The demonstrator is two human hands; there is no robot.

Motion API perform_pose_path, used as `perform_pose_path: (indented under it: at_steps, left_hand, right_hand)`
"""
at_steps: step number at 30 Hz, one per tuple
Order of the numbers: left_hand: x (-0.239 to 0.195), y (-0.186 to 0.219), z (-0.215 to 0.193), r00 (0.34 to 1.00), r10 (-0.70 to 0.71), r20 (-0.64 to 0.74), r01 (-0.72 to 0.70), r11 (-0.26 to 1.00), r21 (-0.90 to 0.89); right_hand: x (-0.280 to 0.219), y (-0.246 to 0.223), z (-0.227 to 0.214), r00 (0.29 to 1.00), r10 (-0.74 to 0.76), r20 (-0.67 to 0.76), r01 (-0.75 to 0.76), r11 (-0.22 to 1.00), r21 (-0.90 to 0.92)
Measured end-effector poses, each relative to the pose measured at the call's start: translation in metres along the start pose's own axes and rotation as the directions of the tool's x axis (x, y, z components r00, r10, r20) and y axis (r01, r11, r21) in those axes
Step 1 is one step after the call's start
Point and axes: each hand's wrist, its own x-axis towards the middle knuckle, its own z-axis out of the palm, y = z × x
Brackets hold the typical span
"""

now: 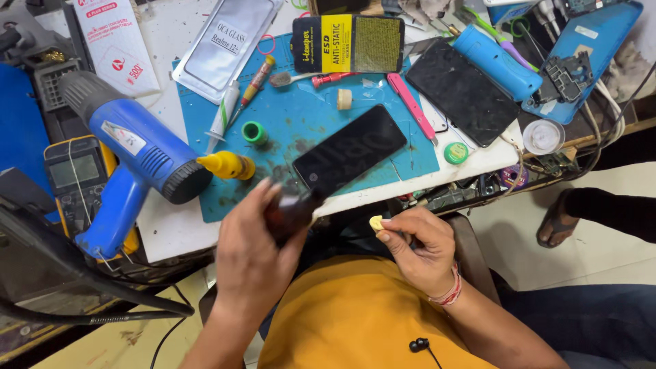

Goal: The person cleans the back of a smartphone with a cloth, applies liquid from a bottle, and wipes the screen. They then open a package, remove a thin film, and place it on the phone's screen. Finally, they open the phone's back cover to reveal the internal components.

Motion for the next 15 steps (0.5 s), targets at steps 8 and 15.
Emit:
perform_pose_path:
  at_steps: [8,15]
  left_hand:
    - [0.074,0.031,0.011,0.950,0.180,0.253,-0.239,0.945,0.224]
    - [0.084,0.036,0.019,0.922,0.189,0.337,-0.317,0.870,0.378]
  right_hand:
    - [-0.012,0.006,-0.015,0.998,-0.036,-0.055,0.038,0.998,0.045]
    - [-0.015,0.014,-0.025,0.997,-0.004,-0.080,0.008,0.999,0.049]
